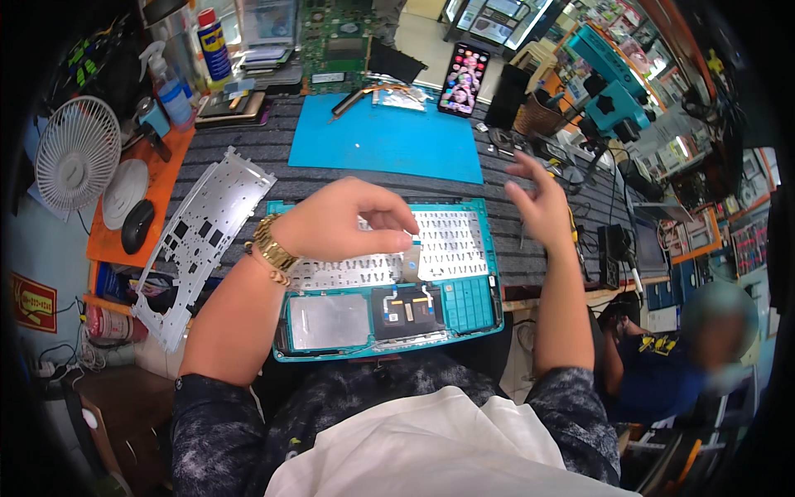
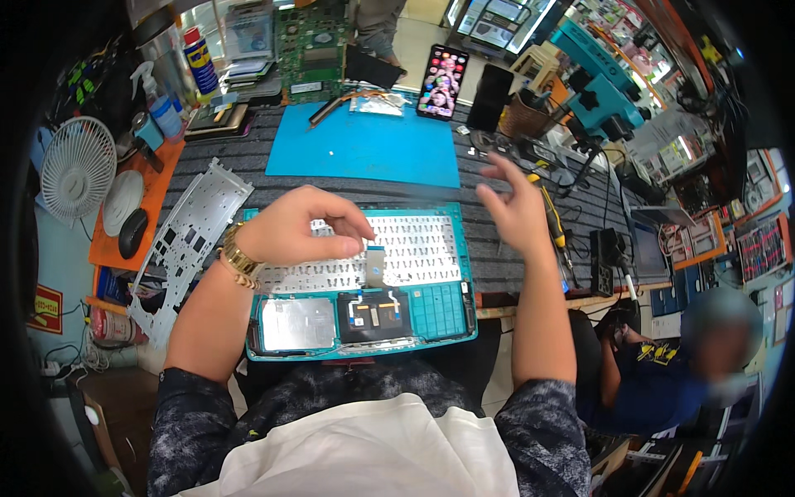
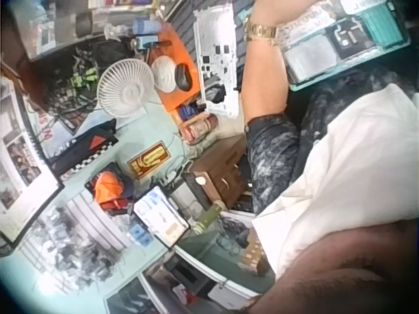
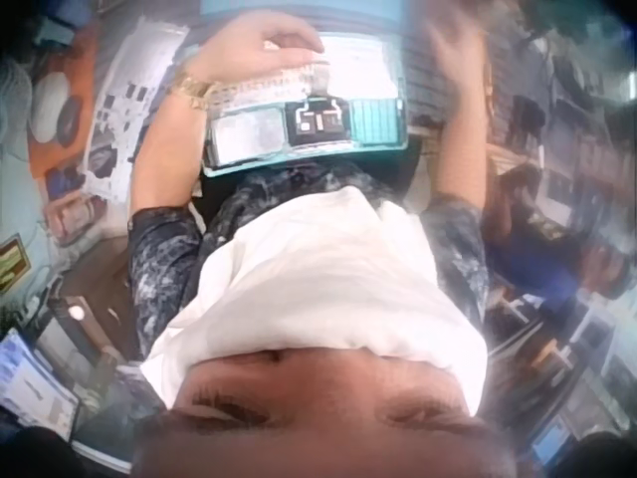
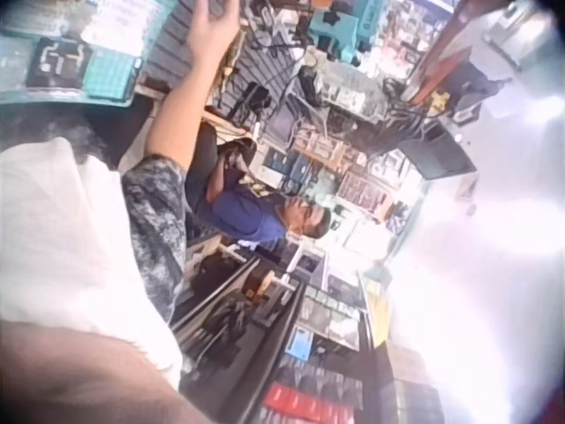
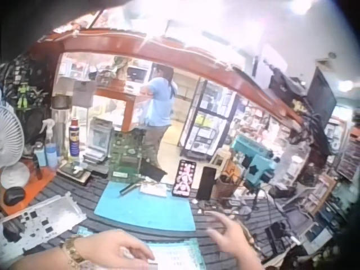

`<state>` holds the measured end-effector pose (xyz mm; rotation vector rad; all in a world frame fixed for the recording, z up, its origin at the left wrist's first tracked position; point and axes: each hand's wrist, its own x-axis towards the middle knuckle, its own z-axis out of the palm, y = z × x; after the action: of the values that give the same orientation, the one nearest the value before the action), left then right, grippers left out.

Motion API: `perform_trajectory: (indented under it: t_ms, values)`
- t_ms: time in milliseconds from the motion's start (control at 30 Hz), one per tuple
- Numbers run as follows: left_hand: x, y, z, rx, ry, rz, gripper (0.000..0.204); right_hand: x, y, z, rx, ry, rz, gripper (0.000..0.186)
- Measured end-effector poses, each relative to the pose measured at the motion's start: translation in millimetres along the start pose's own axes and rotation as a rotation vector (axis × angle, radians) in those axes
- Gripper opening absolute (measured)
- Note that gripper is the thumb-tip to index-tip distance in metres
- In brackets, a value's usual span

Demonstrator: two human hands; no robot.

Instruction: The person solders small contact points on the internal keyboard assembly of a laptop using a soldering iron, applying the iron tip to various points along the upper edge of the assembly while holding it in place by hand.

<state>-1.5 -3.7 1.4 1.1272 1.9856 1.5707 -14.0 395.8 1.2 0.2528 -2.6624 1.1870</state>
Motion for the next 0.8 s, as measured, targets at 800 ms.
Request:
perform_trajectory:
  t_ms: [800]
  values:
    - [-34.8,20.0,19.5,0.034,0.219,0.012,0.034,-197.4,166.4,-183.5,0.876,0.91,0.443,0.063]
